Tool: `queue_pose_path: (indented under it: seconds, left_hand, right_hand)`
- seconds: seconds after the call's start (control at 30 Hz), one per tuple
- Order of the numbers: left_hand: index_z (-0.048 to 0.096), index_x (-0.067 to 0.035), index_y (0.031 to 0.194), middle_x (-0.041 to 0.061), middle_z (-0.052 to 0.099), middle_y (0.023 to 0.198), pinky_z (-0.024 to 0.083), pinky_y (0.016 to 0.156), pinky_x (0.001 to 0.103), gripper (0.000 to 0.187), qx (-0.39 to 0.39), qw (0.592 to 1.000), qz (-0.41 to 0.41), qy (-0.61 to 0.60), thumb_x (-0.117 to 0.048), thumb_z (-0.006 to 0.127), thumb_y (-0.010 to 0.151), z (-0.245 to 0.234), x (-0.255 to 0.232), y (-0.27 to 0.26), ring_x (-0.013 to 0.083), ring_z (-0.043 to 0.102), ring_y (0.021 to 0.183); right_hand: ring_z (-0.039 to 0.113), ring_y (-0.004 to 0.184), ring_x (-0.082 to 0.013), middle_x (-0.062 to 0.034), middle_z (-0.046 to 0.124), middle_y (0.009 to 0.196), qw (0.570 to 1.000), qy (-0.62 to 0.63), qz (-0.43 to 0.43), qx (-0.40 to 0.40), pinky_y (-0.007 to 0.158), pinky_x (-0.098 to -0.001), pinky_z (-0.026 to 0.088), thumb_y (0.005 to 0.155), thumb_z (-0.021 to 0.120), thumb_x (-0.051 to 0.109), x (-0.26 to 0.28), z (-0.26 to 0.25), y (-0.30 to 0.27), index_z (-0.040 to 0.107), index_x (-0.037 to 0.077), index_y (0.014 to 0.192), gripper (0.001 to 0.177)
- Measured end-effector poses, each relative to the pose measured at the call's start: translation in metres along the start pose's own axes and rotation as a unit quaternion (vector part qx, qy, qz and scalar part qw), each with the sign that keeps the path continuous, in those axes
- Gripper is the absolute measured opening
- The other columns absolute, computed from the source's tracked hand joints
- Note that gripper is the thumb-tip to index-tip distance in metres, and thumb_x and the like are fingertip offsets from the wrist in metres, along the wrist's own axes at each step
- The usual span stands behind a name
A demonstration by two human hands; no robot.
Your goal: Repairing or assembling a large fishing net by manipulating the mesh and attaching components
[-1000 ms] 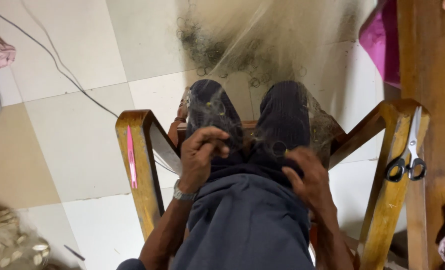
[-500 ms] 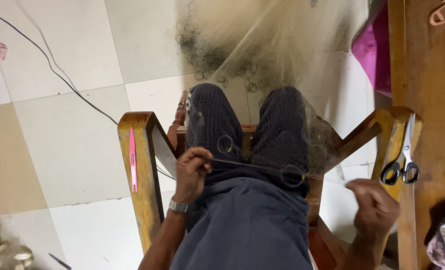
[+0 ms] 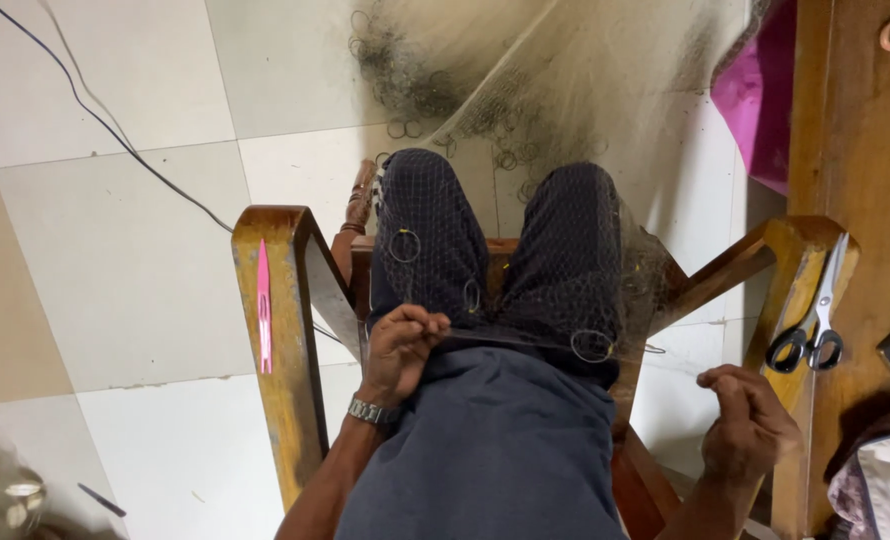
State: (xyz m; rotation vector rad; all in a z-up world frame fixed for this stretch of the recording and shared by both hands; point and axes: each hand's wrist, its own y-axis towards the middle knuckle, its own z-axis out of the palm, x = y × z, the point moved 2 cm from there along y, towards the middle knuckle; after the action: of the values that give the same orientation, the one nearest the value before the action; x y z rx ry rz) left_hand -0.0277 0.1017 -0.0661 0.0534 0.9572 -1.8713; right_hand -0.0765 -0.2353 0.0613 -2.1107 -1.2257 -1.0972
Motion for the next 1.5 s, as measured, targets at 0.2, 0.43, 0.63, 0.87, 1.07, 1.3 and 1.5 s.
queue_pose_path:
  seconds: [0.2,0.43,0.63,0.87,1.07,1.3,1.5]
  left_hand:
    - [0.064,0.000,0.088,0.017,0.068,0.077,0.054,0.062,0.029,0.012,0.078,0.984,0.012,0.160,-0.003,0.054,0.083,0.032,-0.007,-0.004,0.0209,0.066,0.068]
    - [0.069,-0.007,0.090,0.007,0.068,0.089,0.051,0.075,0.025,0.012,0.311,0.871,0.012,0.381,-0.003,0.061,0.081,0.098,0.017,-0.004,0.0146,0.064,0.082]
    - [0.059,-0.005,0.098,0.015,0.063,0.094,0.045,0.085,0.037,0.024,0.549,0.667,0.118,0.490,-0.019,0.040,0.093,0.103,0.082,-0.002,0.0256,0.059,0.085]
    - [0.066,-0.008,0.101,0.006,0.067,0.102,0.049,0.084,0.028,0.021,0.509,0.776,-0.038,0.371,-0.020,0.054,0.089,0.096,0.023,-0.003,0.0154,0.064,0.092]
    - [0.063,0.000,0.094,0.018,0.062,0.101,0.054,0.077,0.037,0.030,0.256,0.940,-0.225,0.004,-0.029,0.056,0.088,0.055,0.036,0.024,0.0279,0.063,0.088]
    - [0.043,-0.011,0.134,0.022,0.047,0.132,0.046,0.093,0.050,0.057,0.353,0.889,-0.090,-0.277,-0.039,0.061,0.087,0.112,0.007,0.099,0.0385,0.051,0.116]
    - [0.051,-0.015,0.129,0.012,0.061,0.116,0.051,0.089,0.039,0.037,0.286,0.910,0.095,-0.286,-0.033,0.044,0.097,0.123,-0.075,0.155,0.0264,0.062,0.099]
  right_hand:
    - [0.054,0.056,-0.0236,-0.0177,0.053,0.068,0.986,0.056,-0.150,-0.043,0.052,-0.0295,0.046,0.094,0.042,-0.016,-0.005,0.006,0.029,0.047,-0.003,0.068,0.029]
    - [0.050,0.106,-0.0441,-0.0278,0.053,0.113,0.907,-0.289,-0.288,0.102,0.093,-0.0494,0.039,0.079,0.073,0.004,0.047,0.056,0.058,0.053,-0.011,0.116,0.045]
    - [0.063,0.104,-0.0165,-0.0001,0.067,0.114,0.795,-0.226,0.080,0.556,0.086,-0.0316,0.045,0.074,0.056,0.047,0.062,0.147,0.026,0.061,0.020,0.116,0.050]
    - [0.062,0.086,-0.0134,-0.0046,0.068,0.094,0.850,0.001,0.123,0.513,0.075,-0.0275,0.049,0.080,0.057,0.017,0.036,0.138,0.017,0.067,0.009,0.103,0.026]
    - [0.062,0.061,-0.0140,-0.0035,0.067,0.070,0.904,0.008,-0.039,0.426,0.055,-0.0283,0.046,0.082,0.055,0.018,0.095,0.051,0.018,0.073,0.009,0.091,0.022]
    - [0.041,0.043,-0.0103,0.0023,0.040,0.052,0.839,0.060,-0.281,0.463,0.041,-0.0238,0.032,0.086,0.052,0.019,0.141,0.002,0.022,0.070,0.015,0.087,0.018]
    - [0.060,0.081,-0.0188,-0.0028,0.058,0.092,0.709,-0.141,-0.270,0.635,0.063,-0.0334,0.049,0.095,0.054,0.034,0.006,-0.111,0.044,0.063,0.023,0.100,0.016]
